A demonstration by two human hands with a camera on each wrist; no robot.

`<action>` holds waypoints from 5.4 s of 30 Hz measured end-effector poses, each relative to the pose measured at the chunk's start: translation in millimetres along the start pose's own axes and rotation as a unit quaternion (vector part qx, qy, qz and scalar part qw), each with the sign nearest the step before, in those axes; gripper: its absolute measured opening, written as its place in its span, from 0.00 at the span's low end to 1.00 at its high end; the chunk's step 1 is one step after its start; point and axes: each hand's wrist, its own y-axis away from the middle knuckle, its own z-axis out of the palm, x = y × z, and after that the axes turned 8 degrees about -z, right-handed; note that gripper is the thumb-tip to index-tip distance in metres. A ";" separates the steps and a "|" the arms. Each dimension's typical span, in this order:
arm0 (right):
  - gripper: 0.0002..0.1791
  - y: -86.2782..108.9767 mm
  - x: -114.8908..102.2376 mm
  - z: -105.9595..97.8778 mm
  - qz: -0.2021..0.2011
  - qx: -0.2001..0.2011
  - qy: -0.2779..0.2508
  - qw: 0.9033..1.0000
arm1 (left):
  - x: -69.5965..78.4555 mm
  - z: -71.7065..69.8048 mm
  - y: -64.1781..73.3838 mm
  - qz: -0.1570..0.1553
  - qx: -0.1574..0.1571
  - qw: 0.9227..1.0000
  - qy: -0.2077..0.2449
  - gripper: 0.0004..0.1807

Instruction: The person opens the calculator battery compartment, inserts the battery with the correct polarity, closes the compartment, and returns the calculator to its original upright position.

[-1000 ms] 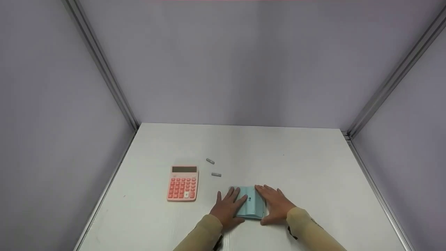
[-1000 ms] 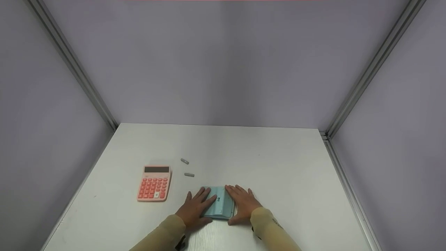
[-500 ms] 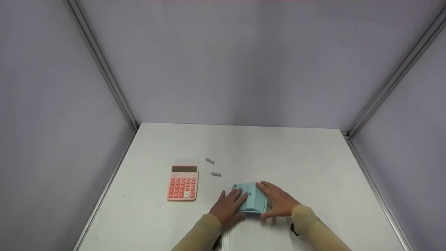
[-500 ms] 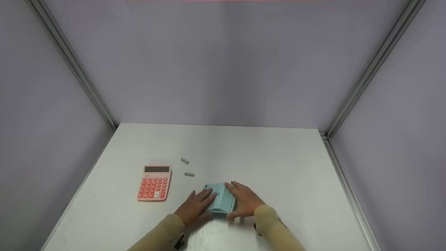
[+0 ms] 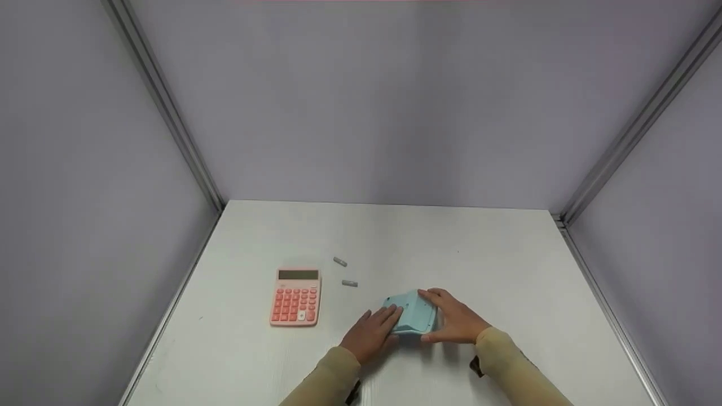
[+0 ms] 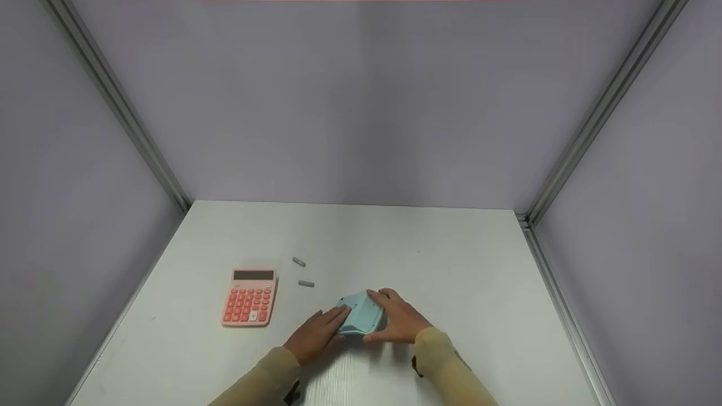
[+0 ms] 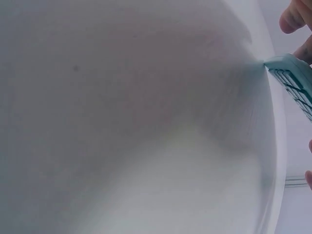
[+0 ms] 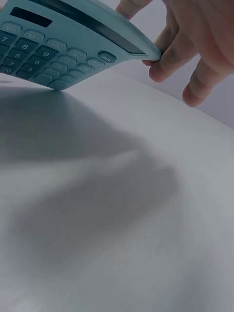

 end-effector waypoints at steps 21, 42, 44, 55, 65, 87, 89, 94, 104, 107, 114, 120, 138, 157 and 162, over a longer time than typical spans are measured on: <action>0.47 -1.1 -5.1 -12.3 -0.008 0.074 -0.030 0.997 | 14.3 -10.2 -3.7 -0.072 -0.015 0.976 0.205 0.33; 0.17 -6.3 8.1 -17.2 -0.079 0.225 0.039 0.970 | 19.7 -15.2 -3.3 -0.070 -0.040 0.964 0.252 0.32; 0.16 -5.6 8.0 -18.3 -0.074 0.226 0.041 0.970 | 19.2 -14.6 -3.3 -0.070 -0.045 0.961 0.263 0.32; 0.14 -4.5 7.2 -19.9 -0.075 0.234 0.042 0.968 | 18.3 -11.2 -4.3 -0.087 -0.034 0.954 0.286 0.29; 0.13 -1.2 9.4 -21.2 -0.071 0.250 0.070 0.963 | 20.9 -6.3 -3.7 -0.062 -0.001 0.972 0.228 0.72; 0.11 1.0 9.7 -23.1 -0.009 0.225 0.037 0.974 | 13.8 0.1 -4.3 0.004 0.111 0.994 0.003 0.71; 0.11 0.9 9.8 -23.1 -0.004 0.221 0.030 0.975 | 13.4 1.0 -3.5 0.011 0.119 0.993 -0.011 0.71; 0.11 0.7 12.0 -24.0 0.014 0.216 0.016 0.976 | 14.7 1.5 -2.4 0.020 0.127 0.991 -0.040 0.69; 0.18 -0.3 17.3 -23.6 0.020 0.234 0.015 0.972 | 18.2 2.9 -9.4 0.016 0.132 0.989 -0.067 0.62; 0.20 -0.8 18.7 -23.8 0.026 0.232 0.022 0.972 | 20.0 1.3 -11.8 0.016 0.129 0.988 -0.080 0.60; 0.25 -2.4 20.0 -24.5 0.039 0.207 0.040 0.977 | 21.7 0.6 -19.2 0.009 0.123 0.988 -0.090 0.55; 0.31 -2.4 25.9 -23.9 0.036 0.169 0.061 0.983 | 20.8 0.8 -24.4 0.007 0.101 0.988 -0.119 0.53; 0.33 -10.8 47.2 -19.0 0.062 0.132 0.103 0.984 | 17.5 15.5 -42.6 0.001 0.059 0.982 -0.178 0.50; 0.34 -15.1 69.1 -12.4 0.099 0.117 0.097 0.983 | 28.5 28.6 -64.0 -0.046 -0.005 0.987 -0.153 0.54; 0.35 -15.2 72.0 -13.1 0.111 0.104 0.094 0.984 | 30.5 34.3 -66.5 -0.055 -0.004 0.989 -0.135 0.54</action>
